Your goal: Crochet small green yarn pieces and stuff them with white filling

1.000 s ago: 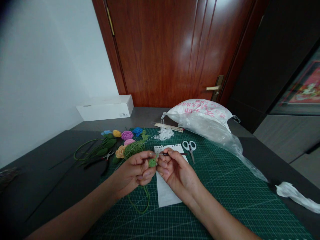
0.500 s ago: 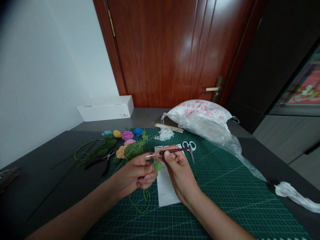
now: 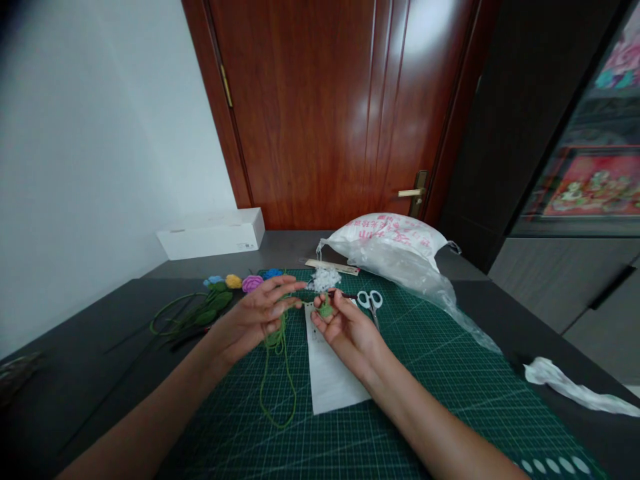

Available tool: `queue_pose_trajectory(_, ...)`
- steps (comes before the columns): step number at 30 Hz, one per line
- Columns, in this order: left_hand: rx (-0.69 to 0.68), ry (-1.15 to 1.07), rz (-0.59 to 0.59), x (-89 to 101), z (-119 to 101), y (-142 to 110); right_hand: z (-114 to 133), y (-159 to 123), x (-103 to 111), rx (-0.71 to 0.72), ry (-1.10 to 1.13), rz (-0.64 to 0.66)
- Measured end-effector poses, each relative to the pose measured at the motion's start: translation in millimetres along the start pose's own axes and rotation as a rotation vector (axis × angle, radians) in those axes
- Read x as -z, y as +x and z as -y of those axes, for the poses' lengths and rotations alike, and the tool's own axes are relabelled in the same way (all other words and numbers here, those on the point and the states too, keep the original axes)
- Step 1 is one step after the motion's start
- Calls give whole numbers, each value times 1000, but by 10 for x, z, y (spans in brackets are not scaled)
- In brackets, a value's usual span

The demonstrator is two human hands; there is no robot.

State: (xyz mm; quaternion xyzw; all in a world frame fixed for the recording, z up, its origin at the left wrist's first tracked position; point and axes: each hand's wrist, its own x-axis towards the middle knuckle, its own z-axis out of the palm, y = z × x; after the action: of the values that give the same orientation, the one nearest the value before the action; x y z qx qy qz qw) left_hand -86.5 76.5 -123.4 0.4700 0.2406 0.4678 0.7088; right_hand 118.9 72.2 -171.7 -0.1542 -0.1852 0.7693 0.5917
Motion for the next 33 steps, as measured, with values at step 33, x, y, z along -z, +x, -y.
queue_pose_trajectory(33, -431, 229, 59, -952, -700, 546, 729, 366, -1005, 433, -262, 420)
